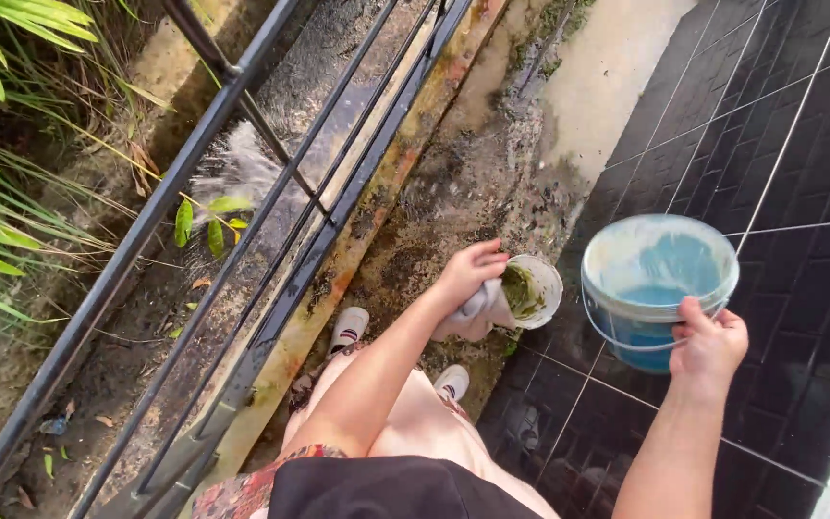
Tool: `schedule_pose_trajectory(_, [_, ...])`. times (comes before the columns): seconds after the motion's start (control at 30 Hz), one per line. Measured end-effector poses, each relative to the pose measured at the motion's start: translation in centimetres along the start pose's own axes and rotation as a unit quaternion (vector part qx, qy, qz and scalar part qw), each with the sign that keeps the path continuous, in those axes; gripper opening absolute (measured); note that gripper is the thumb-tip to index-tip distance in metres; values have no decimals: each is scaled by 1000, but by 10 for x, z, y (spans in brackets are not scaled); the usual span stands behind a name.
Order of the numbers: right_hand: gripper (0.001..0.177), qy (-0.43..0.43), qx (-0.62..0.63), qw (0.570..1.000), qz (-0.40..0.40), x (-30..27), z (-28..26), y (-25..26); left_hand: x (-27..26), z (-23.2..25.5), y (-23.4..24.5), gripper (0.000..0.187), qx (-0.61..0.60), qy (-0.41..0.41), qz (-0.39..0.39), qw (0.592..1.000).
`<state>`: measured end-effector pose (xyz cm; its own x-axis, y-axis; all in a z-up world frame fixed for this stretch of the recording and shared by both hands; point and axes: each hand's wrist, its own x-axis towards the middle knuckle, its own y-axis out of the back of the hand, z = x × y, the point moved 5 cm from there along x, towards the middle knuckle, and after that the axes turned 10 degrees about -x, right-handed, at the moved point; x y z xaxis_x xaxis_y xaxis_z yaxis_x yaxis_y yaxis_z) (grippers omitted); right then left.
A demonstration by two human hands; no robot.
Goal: Rinsing a cleaning cloth using buckets of water and an outdoor tap after wiping a window.
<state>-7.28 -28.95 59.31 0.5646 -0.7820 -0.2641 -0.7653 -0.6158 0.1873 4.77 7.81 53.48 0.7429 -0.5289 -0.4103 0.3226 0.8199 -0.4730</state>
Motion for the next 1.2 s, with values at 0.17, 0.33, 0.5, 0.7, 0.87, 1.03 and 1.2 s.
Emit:
schedule_pose_trajectory(0.17, [69,169,-365,912,78,7,5,-71,-17,-88,42,48,-74,85,125,986])
schedule_pose_trajectory(0.33, [58,368,-429,825,-11,-121,-111,-274,-29,-100,64,53,-150,-24,97,984])
schedule_pose_trajectory(0.5, [52,554,-461,692,51,-193,-206,-391,-54,-54,81,54,-140,-68,112,981])
schedule_pose_trajectory(0.7, [55,547,-333,768,-13,-104,-212,-363,-72,-34,108,39,-143,-108,175,968])
schedule_pose_trajectory(0.87, [60,508,-175,841,-58,-47,-178,-227,-99,-25,123,36,-190,-105,260,941])
schedule_pose_trajectory(1.03, [47,336,-60,939,-43,12,-95,-99,-68,-87,181,25,-283,-65,343,893])
schedule_pose_trajectory(1.2, [23,15,54,998,-42,28,53,-6,-41,-150,231,22,-331,-51,428,839])
